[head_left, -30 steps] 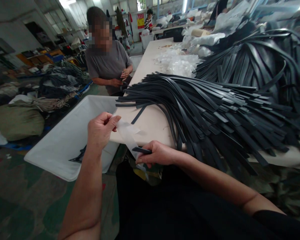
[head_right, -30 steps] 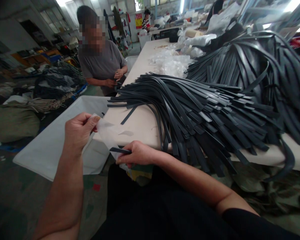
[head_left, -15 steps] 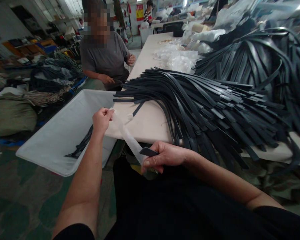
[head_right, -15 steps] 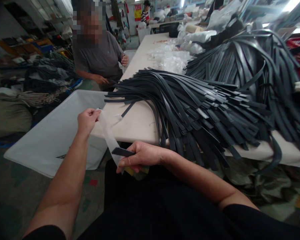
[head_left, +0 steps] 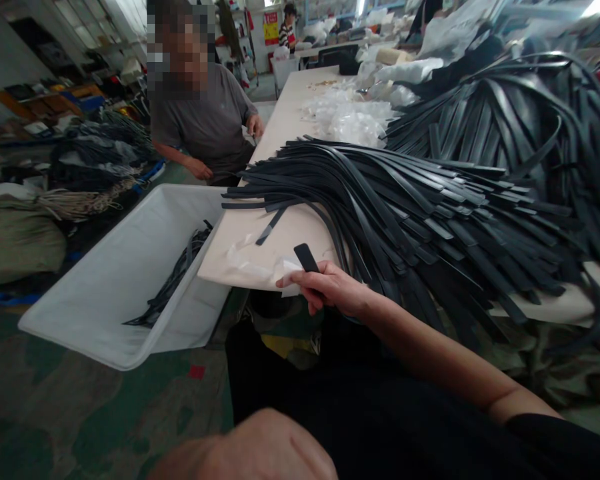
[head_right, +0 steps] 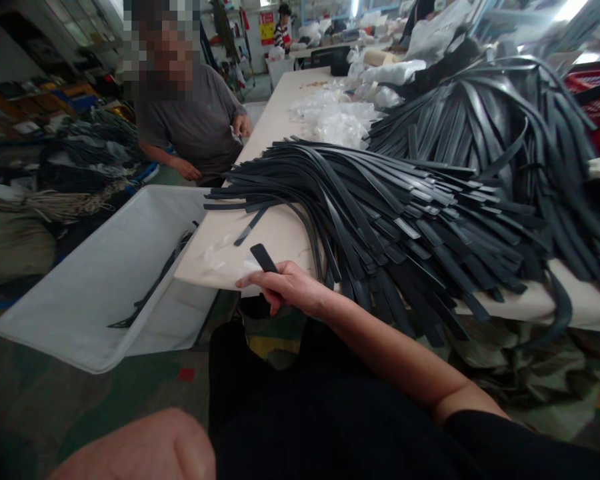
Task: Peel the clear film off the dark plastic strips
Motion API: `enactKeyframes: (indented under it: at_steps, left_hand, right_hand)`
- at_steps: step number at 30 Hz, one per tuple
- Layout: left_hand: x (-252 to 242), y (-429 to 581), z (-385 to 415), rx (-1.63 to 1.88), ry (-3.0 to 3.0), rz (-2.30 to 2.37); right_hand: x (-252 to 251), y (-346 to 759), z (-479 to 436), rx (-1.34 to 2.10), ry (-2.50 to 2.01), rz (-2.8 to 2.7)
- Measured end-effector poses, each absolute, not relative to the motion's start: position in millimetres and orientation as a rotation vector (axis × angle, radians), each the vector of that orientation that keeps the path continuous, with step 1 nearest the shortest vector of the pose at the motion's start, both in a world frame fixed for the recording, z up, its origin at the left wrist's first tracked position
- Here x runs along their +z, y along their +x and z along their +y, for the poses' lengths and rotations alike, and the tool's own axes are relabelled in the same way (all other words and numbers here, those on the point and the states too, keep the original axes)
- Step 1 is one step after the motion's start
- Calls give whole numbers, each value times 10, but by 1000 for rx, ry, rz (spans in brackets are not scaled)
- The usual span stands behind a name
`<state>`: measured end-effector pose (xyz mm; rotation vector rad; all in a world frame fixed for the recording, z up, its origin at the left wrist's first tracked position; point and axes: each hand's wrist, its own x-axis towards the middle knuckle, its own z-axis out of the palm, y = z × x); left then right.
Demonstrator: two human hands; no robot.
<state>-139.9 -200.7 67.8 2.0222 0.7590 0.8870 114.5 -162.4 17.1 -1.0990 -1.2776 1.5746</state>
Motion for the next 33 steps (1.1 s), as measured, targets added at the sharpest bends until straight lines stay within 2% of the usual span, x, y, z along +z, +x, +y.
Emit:
enactKeyframes:
  at_steps: [7,14,18,24,30,33]
  left_hand:
    - [144,-916,-1552,865,1736,1182]
    - [-227,-780,-1526,856,1206,1153]
    - [-262,-776,-1593,778,1262,1116]
    - [-252,-758,-1619,612,1570,1059]
    - [-136,-734,-1531,701,2005,1005]
    - [-147,-714,-1521,731,1975,1011]
  right_hand:
    - [115,1138,-1693,1436,-1161,-1365]
    - [2,1037,-1714,1331,-1279,-1463]
    - [10,1075,-1663,1284,-1376,-1376]
    - [71,1087,-1671,1226,-1451,-1552]
    - [83,1081,-1678,1161,-1529,-1637]
    - [83,1084,-1664,1147,-1536,-1643]
